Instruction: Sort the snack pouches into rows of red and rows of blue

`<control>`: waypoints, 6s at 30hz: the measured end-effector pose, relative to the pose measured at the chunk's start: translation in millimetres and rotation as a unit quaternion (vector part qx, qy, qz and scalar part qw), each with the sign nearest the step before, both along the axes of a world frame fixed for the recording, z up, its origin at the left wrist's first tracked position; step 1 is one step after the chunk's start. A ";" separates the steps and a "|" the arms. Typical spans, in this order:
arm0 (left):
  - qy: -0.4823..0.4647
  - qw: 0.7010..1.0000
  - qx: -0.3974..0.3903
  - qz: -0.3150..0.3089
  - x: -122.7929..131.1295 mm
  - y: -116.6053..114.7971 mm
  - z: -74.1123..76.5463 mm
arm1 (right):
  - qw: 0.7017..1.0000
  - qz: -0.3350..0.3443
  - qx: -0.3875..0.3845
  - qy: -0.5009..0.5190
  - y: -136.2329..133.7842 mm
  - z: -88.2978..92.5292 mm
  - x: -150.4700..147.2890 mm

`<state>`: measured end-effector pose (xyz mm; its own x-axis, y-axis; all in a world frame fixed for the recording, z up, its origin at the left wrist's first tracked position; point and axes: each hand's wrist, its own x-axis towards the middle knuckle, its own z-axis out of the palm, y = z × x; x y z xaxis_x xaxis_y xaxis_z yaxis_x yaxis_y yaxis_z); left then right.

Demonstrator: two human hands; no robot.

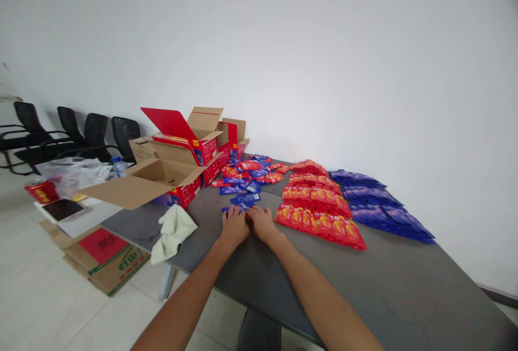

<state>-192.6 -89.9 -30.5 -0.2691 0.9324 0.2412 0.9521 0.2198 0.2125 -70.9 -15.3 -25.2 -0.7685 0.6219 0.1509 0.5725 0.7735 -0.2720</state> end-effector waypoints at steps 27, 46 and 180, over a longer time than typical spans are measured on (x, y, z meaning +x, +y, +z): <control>-0.413 0.890 0.192 -0.038 77.1 25.5 35.4 | 0.977 -0.181 -0.013 0.113 -27.7 27.6 126.2; -0.609 0.785 0.101 -0.053 167.4 67.7 14.2 | 0.920 -0.271 -0.009 0.284 -4.7 18.3 183.4; -0.457 0.856 -0.224 -0.089 179.6 4.0 9.3 | 0.944 -0.260 -0.113 0.167 -87.9 9.8 237.1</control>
<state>-13.0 -85.8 -21.3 0.0018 0.9222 -0.3868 0.4606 0.3426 0.8189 166.2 -103.2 -15.4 -0.2827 0.9476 0.1487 0.7117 0.3112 -0.6299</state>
